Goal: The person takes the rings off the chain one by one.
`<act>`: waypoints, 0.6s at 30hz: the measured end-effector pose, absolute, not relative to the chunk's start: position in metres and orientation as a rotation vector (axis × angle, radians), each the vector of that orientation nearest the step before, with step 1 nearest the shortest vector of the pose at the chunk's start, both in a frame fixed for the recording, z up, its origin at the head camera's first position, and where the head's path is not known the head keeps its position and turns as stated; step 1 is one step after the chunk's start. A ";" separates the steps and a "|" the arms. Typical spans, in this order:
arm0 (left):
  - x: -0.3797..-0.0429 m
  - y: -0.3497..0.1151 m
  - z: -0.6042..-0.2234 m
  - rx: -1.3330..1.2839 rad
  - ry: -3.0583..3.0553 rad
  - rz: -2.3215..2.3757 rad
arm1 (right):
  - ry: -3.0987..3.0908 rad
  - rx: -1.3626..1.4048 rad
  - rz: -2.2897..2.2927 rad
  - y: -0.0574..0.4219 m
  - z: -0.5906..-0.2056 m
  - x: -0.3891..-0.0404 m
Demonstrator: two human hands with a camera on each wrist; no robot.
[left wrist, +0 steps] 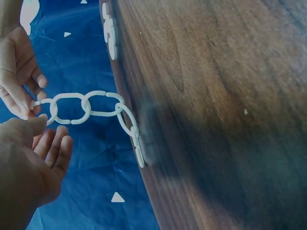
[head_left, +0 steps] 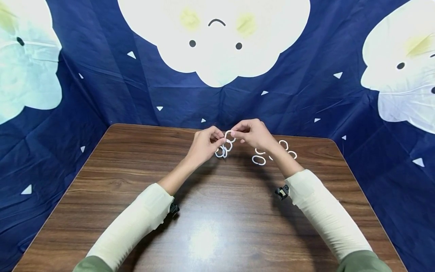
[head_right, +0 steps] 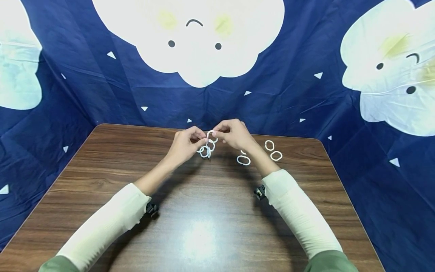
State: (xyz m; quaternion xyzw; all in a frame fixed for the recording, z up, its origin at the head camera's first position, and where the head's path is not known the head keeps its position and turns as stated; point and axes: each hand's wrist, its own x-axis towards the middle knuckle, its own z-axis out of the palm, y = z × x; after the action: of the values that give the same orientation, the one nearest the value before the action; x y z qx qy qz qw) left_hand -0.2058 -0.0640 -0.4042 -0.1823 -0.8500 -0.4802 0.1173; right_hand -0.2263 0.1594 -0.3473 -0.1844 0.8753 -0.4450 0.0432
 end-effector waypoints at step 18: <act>-0.202 -0.056 -0.409 -0.495 -2.540 -1.417 | 2.644 -0.547 -1.399 0.159 -0.345 -0.223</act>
State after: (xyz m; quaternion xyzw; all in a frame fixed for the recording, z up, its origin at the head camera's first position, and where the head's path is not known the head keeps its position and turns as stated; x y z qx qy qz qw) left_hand -0.2022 -0.0561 -0.4088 -0.1670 -0.8570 -0.4781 0.0957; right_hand -0.2226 0.1590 -0.3446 -0.1795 0.8684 -0.4596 0.0502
